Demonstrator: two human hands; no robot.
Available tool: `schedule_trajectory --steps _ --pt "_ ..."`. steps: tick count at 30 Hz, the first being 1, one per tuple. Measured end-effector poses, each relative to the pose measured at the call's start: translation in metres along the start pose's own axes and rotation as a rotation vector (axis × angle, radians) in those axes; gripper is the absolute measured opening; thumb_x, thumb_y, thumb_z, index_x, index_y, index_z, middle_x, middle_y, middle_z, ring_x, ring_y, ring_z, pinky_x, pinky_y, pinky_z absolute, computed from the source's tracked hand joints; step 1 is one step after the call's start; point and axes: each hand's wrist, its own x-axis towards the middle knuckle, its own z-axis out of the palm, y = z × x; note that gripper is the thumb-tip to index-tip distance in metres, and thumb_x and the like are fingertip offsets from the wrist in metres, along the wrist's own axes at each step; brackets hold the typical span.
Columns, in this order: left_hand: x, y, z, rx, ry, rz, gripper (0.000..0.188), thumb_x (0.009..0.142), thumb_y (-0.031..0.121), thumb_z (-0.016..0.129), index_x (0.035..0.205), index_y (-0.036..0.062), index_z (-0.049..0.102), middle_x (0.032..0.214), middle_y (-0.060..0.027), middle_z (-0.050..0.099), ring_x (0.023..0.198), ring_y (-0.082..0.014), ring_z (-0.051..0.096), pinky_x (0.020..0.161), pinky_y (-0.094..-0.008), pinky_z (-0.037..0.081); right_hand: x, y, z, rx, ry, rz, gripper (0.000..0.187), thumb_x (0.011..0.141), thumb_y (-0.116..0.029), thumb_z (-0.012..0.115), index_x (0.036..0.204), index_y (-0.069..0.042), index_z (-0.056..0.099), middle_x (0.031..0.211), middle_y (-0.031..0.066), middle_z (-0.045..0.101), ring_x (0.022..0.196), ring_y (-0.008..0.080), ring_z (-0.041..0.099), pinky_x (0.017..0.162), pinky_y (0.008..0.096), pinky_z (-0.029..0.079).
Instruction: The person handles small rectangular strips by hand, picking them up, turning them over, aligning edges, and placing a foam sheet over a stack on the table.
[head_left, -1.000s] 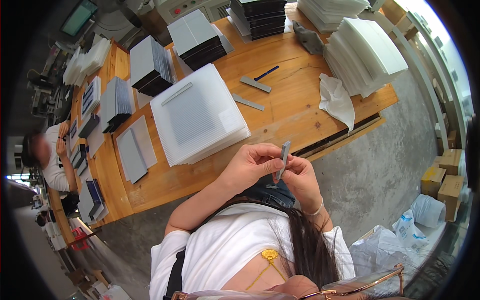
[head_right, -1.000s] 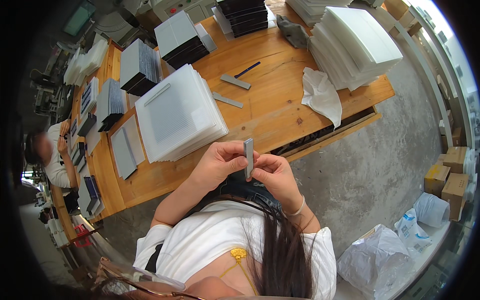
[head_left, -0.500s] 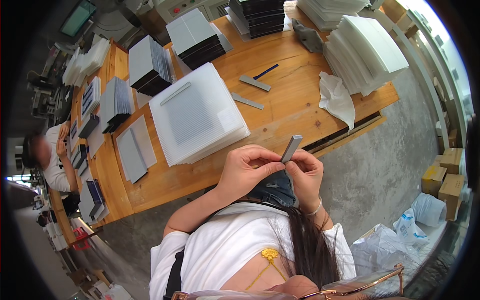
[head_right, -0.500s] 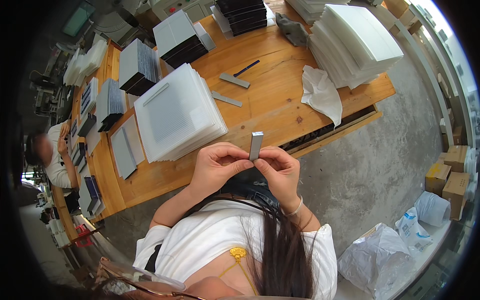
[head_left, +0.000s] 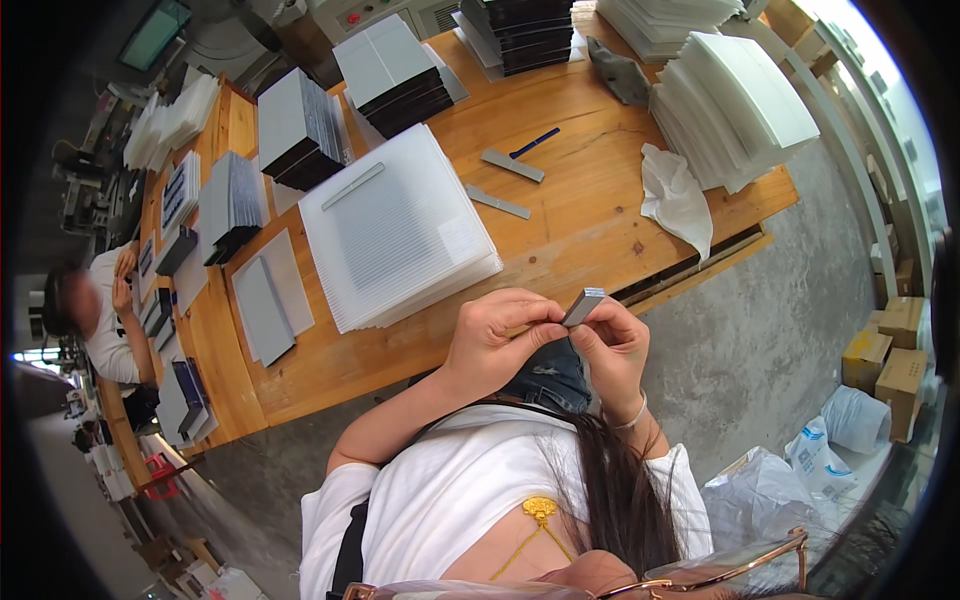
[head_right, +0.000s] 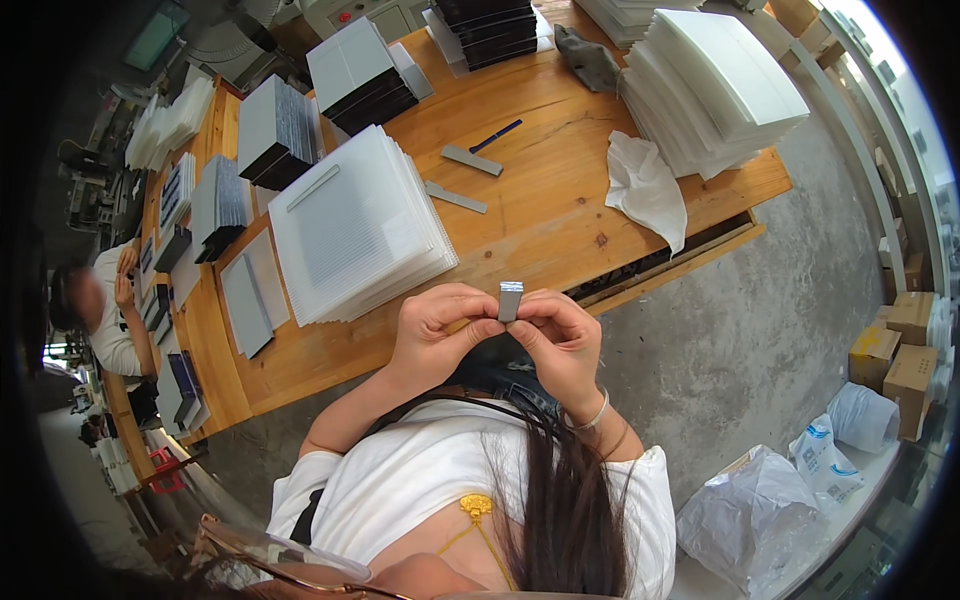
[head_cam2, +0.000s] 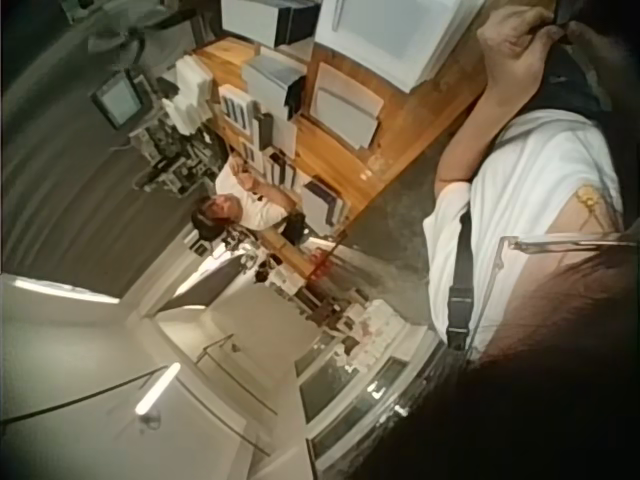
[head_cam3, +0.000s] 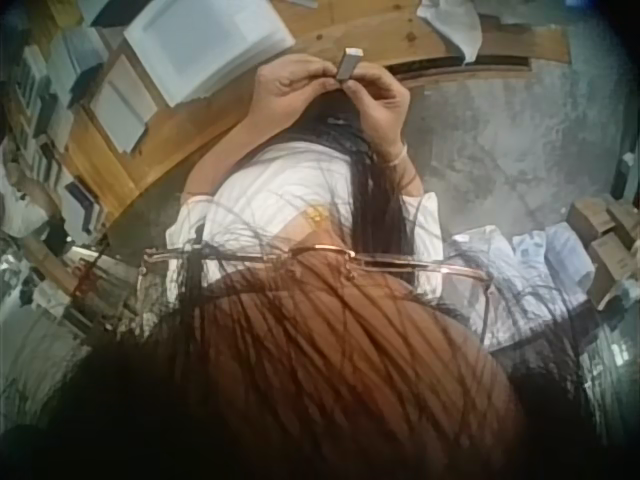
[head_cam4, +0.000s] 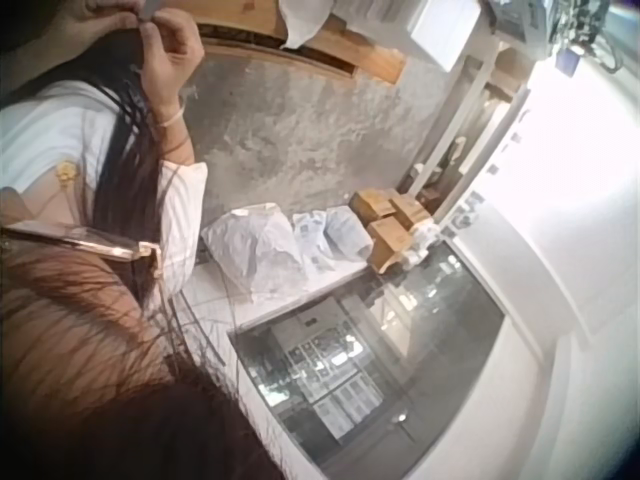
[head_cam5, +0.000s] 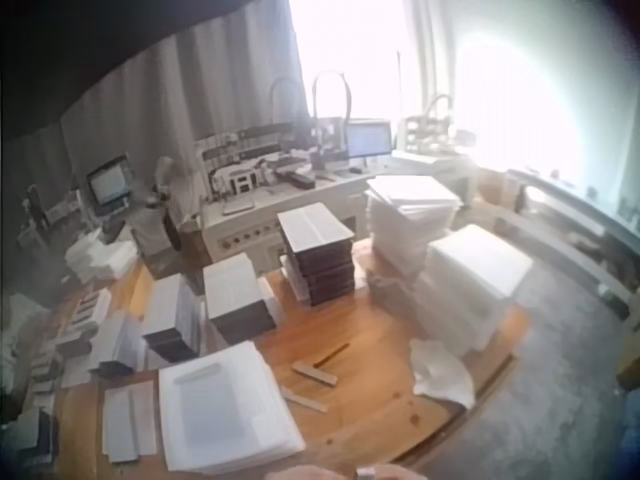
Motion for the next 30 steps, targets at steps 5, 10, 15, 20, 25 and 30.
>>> schedule_trajectory --steps 5,10,15,20,25,30 --pt "0.001 -0.005 0.001 -0.007 0.002 -0.006 0.014 0.075 0.005 0.074 0.088 0.0006 0.07 0.084 -0.0087 0.068 0.076 -0.017 0.063 0.068 -0.0265 0.049 0.002 0.002 -0.003 -0.011 -0.01 0.002 0.014 0.081 0.009 0.064 0.095 0.006 0.061 0.098 0.0109 0.061 0.09 0.0156 0.06 0.08 0.0251 0.05" --pt "0.004 -0.014 0.005 -0.046 0.028 -0.044 0.014 0.076 0.004 0.073 0.089 -0.0001 0.07 0.083 -0.0082 0.067 0.076 -0.0158 0.062 0.067 -0.026 0.048 0.006 0.009 -0.006 -0.014 0.015 0.041 0.013 0.082 0.009 0.063 0.094 0.006 0.06 0.098 0.0095 0.06 0.09 0.0139 0.06 0.08 0.0241 0.049" --pt "0.008 -0.023 0.009 -0.1 0.041 -0.093 0.014 0.077 0.003 0.071 0.09 -0.0016 0.069 0.081 -0.0082 0.066 0.075 -0.015 0.062 0.066 -0.0253 0.048 0.009 0.014 -0.012 -0.042 0.037 0.069 0.013 0.083 0.008 0.062 0.096 0.006 0.06 0.097 0.0075 0.06 0.089 0.0112 0.059 0.079 0.0224 0.048" --pt "0.01 -0.033 0.015 -0.216 0.077 -0.173 0.014 0.079 0.004 0.071 0.09 -0.0036 0.068 0.082 -0.0071 0.065 0.075 -0.0119 0.061 0.064 -0.0236 0.048 0.015 0.014 -0.014 -0.044 0.046 0.142 0.014 0.085 0.005 0.062 0.099 0.005 0.059 0.097 0.0059 0.06 0.089 0.0097 0.059 0.079 0.0215 0.048" --pt "0.013 -0.033 0.017 -0.356 0.101 -0.23 0.015 0.082 0.005 0.07 0.093 -0.0041 0.068 0.085 -0.0046 0.063 0.076 -0.0082 0.059 0.064 -0.0206 0.047 0.02 0.015 -0.013 -0.032 0.046 0.094 0.014 0.085 0.006 0.061 0.099 0.005 0.058 0.097 0.0062 0.061 0.089 0.0105 0.06 0.08 0.022 0.048" --pt "0.015 -0.028 0.009 -0.279 0.042 -0.226 0.014 0.082 0.004 0.069 0.094 -0.0034 0.068 0.085 -0.0046 0.063 0.078 -0.0086 0.059 0.067 -0.0206 0.047 0.024 0.011 -0.016 -0.06 -0.009 0.045 0.014 0.085 0.006 0.061 0.099 0.005 0.058 0.096 0.0062 0.061 0.089 0.0111 0.061 0.079 0.0222 0.049"
